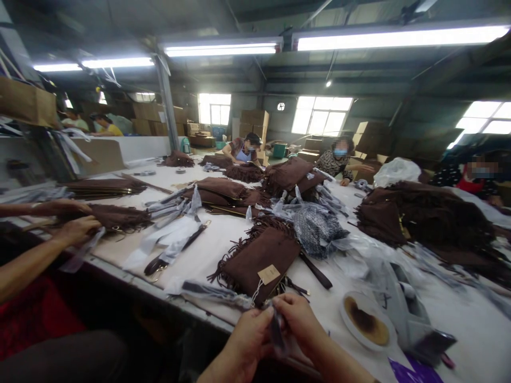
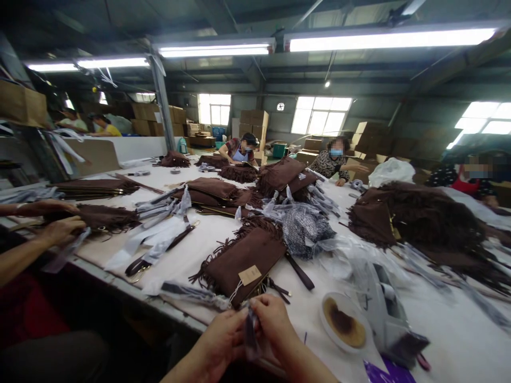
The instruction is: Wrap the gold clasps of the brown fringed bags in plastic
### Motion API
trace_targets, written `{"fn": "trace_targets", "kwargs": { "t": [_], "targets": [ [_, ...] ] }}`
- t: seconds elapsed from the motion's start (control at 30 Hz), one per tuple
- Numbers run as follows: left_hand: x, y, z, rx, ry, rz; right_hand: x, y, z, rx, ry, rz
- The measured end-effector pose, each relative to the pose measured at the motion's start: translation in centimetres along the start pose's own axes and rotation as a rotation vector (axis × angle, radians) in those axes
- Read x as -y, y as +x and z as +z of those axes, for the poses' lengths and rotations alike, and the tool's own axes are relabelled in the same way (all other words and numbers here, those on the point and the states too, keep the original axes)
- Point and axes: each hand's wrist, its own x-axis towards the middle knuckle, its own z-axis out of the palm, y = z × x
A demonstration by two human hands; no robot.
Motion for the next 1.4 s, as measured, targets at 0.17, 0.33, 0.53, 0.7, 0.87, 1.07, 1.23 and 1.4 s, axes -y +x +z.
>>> {"fn": "trace_targets", "kwargs": {
  "t": [0.17,0.33,0.53,0.7,0.87,1.07,1.23,1.4],
  "targets": [
    [1.3,1.9,1.5,-0.165,-0.028,0.027,-0.4,0.2,-0.7,-0.106,-0.089,-0.068],
    [2.1,2.3,1.8,-0.252,-0.052,0.155,-0.5,0.1,-1.1,-0.113,-0.108,-0.122],
    [2.8,2.5,0.6,-0.275,0.142,0.270,-0.4,0.1,-0.6,-0.047,-0.131,-0.053],
    [2.9,2.1,-0.2,-0.289,0.268,0.333,0.4,-0.6,-0.7,0.096,-0.077,-0.157],
    [2.2,1.2,-0.2,-0.287,0.327,0.368,2.8,-1.5,-2.8,0.379,-0.470,-0.581],
    [2.3,1.2,-0.3,-0.314,0.489,0.385,4.1,-0.3,-3.1,0.403,-0.613,-0.719],
    [3.4,1.8,-0.9,-0.346,0.442,0.426,4.1,0.6,-1.8,0.360,-0.674,-0.609],
    [3.7,1.9,-1.1,-0.336,0.472,0.431,4.4,1.1,-1.2,0.313,-0.697,-0.485]
  ]
}}
